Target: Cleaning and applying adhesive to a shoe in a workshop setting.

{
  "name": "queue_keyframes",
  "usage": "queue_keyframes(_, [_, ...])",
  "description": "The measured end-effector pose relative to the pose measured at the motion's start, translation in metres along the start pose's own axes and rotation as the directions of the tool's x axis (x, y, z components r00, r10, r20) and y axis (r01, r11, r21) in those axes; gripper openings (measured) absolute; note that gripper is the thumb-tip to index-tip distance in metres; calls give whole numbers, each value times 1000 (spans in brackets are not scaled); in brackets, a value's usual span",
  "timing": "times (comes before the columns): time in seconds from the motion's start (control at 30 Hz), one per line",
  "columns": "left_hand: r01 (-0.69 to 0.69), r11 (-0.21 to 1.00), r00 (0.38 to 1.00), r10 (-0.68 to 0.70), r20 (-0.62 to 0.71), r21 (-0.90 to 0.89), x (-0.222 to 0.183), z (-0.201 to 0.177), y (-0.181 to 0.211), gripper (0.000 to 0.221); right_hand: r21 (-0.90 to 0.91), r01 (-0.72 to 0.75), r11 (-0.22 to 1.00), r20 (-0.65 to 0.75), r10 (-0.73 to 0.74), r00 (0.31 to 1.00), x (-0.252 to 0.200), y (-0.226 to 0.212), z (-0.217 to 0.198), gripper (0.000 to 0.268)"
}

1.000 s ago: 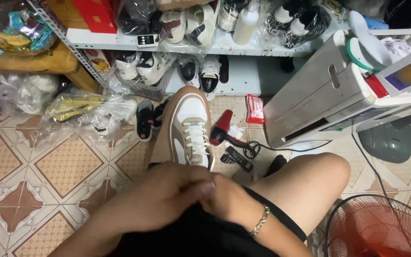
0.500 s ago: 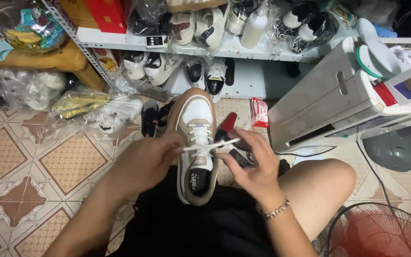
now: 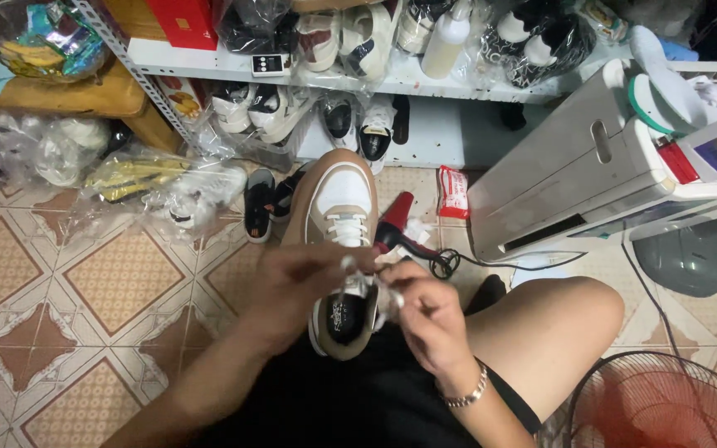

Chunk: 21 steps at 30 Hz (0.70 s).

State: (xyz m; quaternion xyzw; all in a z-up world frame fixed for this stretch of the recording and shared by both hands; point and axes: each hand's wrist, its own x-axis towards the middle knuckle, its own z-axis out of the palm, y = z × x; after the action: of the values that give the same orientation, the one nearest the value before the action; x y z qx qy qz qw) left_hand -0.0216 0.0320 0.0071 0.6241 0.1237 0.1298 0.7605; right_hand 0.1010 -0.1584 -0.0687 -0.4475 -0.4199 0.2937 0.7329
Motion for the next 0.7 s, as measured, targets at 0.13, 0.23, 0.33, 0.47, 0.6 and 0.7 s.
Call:
queue_keyframes(0.13, [-4, 820, 941, -190, -279, -573, 16, 8, -34, 16, 526, -62, 848, -199, 194, 961, 16, 15, 3, 10])
queue_keyframes(0.23, [-25, 911, 897, -161, -411, -411, 20, -4, -45, 20, 532, -82, 843, -265, 258, 929, 18, 29, -10, 15])
queue_keyframes(0.33, [-108, 994, 957, 107, -271, 11, 14, -7, -46, 14, 394, -146, 907, -393, 310, 866, 18, 35, -3, 15])
queue_keyframes(0.47, [-221, 913, 960, 265, -86, 344, 4, -5, -23, 21, 301, -218, 928, -445, 339, 829, 23, 25, 8, 24])
queue_keyframes(0.6, [-310, 860, 944, 328, 26, 405, 1, -5, -18, 19, -4, -247, 969, -407, 224, 886, 26, 22, 12, 26])
queue_keyframes(0.7, [-175, 941, 975, 206, -82, 290, 5, 1, -15, 20, 42, -174, 984, -384, 176, 906, 28, 14, 17, 36])
